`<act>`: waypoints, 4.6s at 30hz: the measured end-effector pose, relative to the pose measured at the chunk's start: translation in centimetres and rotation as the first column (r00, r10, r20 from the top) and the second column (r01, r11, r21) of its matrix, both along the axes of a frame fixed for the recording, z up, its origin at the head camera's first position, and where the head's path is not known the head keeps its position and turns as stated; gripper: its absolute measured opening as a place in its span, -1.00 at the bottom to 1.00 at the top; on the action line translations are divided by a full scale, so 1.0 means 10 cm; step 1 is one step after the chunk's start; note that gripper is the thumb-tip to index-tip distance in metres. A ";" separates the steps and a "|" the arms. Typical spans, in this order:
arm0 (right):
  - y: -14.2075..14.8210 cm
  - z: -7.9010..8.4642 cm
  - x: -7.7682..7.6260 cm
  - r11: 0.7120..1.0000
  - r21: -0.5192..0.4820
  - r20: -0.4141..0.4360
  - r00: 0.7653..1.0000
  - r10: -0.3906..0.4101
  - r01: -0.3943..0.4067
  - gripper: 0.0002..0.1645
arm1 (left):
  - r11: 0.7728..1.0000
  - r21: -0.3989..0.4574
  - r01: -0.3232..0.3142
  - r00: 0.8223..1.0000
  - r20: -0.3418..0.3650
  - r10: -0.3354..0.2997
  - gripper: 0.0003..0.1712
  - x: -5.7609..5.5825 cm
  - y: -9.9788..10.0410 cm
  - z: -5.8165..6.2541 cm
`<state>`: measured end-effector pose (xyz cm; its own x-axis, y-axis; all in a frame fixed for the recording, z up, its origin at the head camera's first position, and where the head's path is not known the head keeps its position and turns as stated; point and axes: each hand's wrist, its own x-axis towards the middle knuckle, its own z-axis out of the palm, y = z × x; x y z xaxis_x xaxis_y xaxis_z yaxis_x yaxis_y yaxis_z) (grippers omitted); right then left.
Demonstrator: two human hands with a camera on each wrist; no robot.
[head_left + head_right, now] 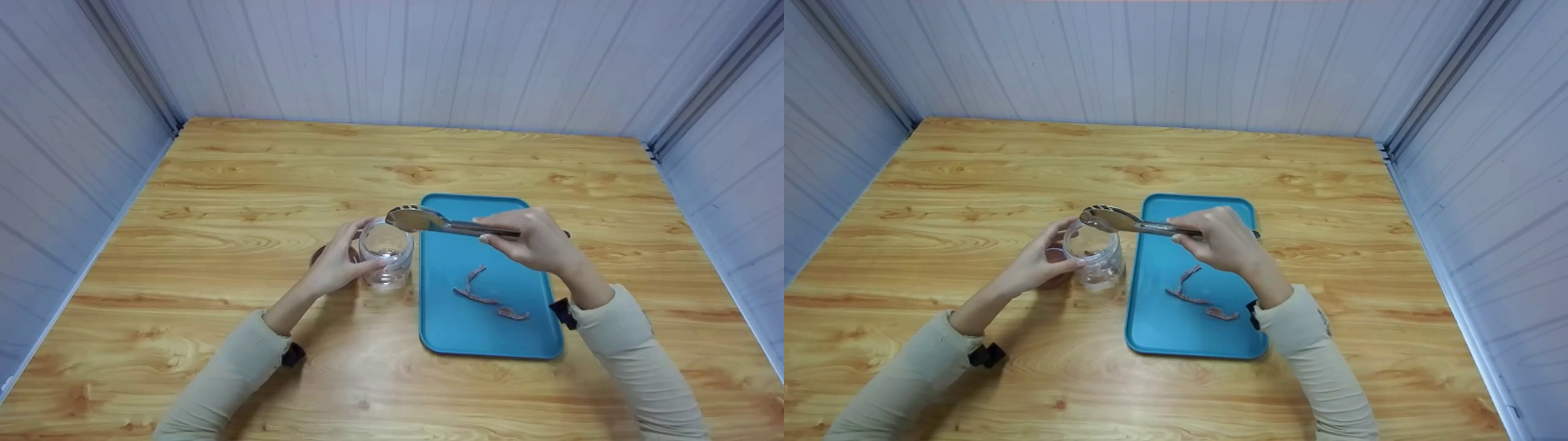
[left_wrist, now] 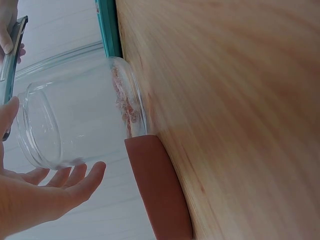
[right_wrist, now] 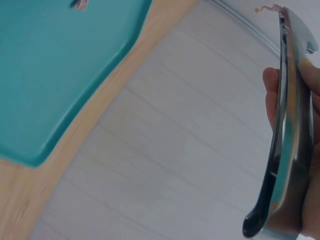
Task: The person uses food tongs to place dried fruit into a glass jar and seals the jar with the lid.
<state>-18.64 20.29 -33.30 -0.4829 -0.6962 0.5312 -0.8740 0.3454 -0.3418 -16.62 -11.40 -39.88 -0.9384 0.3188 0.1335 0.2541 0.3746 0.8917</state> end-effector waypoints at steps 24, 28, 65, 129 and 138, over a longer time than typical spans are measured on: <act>-0.03 -0.11 -0.05 1.000 0.008 0.011 1.000 0.007 -0.007 -0.65 | 1.000 -0.014 0.011 1.000 -0.005 -0.011 -0.18 0.14 0.04 0.25; 0.10 -0.09 -0.03 1.000 0.010 0.026 1.000 -0.017 0.017 -0.62 | 1.000 -0.009 0.025 1.000 0.012 -0.024 -0.20 0.19 0.05 0.35; 1.25 -0.58 0.25 0.954 0.170 0.261 0.922 -0.286 0.248 -0.56 | 1.000 -0.003 0.005 1.000 -0.018 -0.005 -0.15 0.01 0.01 0.02; 1.32 -0.85 0.31 0.964 0.073 0.330 0.906 -0.265 0.255 -0.70 | 1.000 0.019 0.007 1.000 -0.011 -0.007 -0.15 0.01 0.01 0.01; 1.13 -0.58 0.38 0.970 0.031 0.312 0.920 -0.239 0.242 -0.74 | 1.000 -0.006 0.002 1.000 -0.027 -0.003 -0.16 0.01 0.00 0.01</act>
